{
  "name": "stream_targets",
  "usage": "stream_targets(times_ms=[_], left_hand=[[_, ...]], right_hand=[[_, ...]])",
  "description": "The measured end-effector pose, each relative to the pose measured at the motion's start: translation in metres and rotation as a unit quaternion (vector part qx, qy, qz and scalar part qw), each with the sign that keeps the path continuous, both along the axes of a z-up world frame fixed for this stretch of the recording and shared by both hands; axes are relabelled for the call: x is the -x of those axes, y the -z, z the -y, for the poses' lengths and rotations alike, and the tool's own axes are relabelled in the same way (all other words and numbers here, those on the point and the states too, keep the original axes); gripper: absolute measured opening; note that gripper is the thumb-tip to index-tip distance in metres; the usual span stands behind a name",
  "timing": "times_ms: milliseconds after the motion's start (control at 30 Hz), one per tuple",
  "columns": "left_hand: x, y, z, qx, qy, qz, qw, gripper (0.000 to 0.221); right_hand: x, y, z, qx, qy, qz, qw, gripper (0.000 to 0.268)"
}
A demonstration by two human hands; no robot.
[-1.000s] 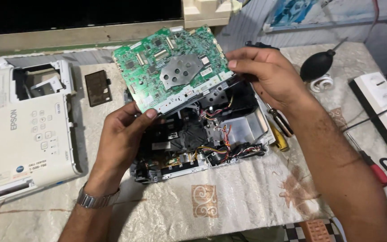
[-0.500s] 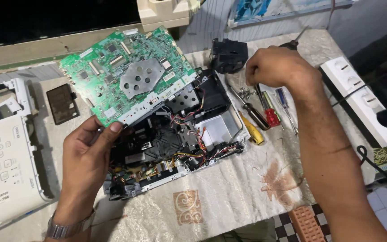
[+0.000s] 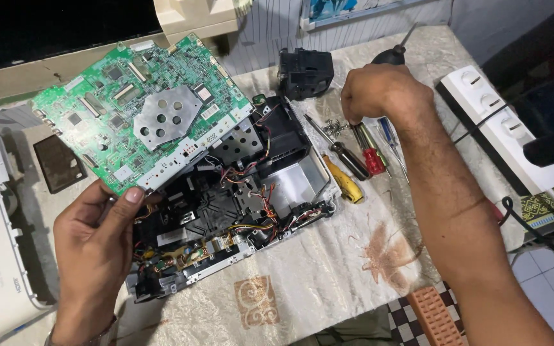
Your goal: Repairing a projector by re-installing the main circuit board and securing it with screws
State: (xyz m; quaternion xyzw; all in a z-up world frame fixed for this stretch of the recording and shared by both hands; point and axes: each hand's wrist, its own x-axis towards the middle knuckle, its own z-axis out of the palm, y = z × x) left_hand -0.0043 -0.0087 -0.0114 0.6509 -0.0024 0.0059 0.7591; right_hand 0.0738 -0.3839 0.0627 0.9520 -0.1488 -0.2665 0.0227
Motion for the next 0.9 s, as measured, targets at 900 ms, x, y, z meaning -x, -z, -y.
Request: stream_targets(times_ms=[900], left_hand=[[-0.011,0.007,-0.004,-0.053,0.031,0.101,0.993,0.012]], right_hand=[[-0.024,0.038,-0.001,0.087,-0.025,-0.029,0.995,0.036]])
